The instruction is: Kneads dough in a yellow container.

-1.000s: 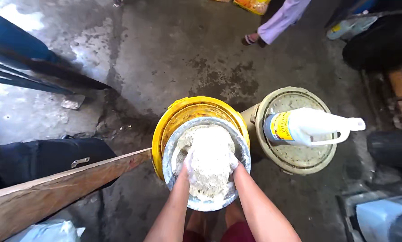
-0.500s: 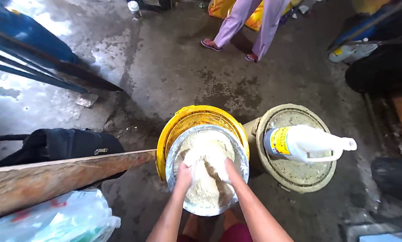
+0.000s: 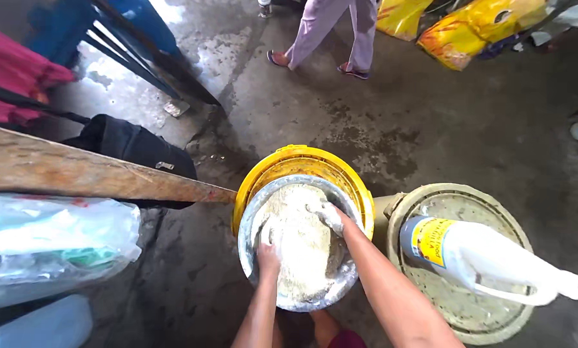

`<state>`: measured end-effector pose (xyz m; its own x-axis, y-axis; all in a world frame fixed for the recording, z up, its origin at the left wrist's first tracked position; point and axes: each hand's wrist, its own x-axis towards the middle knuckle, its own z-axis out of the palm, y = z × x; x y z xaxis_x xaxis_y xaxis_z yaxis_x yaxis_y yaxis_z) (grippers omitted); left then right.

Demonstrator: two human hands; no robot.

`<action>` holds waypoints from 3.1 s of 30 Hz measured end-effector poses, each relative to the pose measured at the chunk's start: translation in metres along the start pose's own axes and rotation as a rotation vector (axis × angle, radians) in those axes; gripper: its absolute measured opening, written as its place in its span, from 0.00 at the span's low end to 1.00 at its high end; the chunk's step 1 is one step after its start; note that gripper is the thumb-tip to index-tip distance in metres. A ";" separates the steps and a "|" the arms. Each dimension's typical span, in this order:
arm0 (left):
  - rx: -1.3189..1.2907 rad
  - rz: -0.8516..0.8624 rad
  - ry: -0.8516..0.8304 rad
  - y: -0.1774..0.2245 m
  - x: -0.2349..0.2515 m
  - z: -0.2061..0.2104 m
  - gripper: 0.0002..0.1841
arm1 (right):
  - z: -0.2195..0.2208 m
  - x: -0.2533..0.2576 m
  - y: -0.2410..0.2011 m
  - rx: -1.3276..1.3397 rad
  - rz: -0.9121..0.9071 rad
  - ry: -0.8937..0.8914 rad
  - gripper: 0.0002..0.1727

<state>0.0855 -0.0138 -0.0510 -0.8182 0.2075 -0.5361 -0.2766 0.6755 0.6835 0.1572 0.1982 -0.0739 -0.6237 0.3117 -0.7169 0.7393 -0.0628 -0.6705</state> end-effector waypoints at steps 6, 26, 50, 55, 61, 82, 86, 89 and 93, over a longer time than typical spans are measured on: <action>-0.619 -0.270 0.066 -0.019 -0.012 0.019 0.28 | 0.020 -0.007 0.017 0.285 0.115 0.023 0.20; 0.687 0.343 -0.514 0.092 -0.007 -0.045 0.26 | 0.066 -0.100 -0.035 -0.203 0.191 0.399 0.35; -0.091 -0.258 -0.648 0.029 0.080 -0.026 0.30 | 0.161 -0.094 0.024 1.063 0.310 0.669 0.22; -0.188 -0.325 -0.680 0.034 0.065 -0.037 0.25 | 0.145 -0.107 -0.007 1.036 0.274 0.610 0.19; 0.114 0.025 -0.724 0.055 0.063 -0.044 0.21 | 0.116 -0.100 -0.042 0.726 0.271 0.452 0.24; 0.310 -0.089 -0.090 -0.001 -0.064 -0.009 0.35 | -0.007 -0.036 -0.027 -0.420 -0.083 0.136 0.44; -0.046 -0.097 0.094 -0.009 -0.052 0.017 0.36 | -0.011 -0.004 -0.006 -0.165 -0.055 -0.008 0.30; -0.293 -0.132 0.127 -0.021 -0.040 0.026 0.31 | 0.003 -0.007 0.005 0.020 0.054 -0.039 0.25; -0.617 -0.275 0.076 -0.034 -0.045 0.022 0.29 | 0.011 -0.008 -0.001 0.101 0.108 -0.131 0.23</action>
<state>0.1424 -0.0303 -0.0607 -0.7043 0.0201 -0.7096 -0.6977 0.1647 0.6972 0.1589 0.1849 -0.0696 -0.5744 0.1725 -0.8002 0.7786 -0.1863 -0.5992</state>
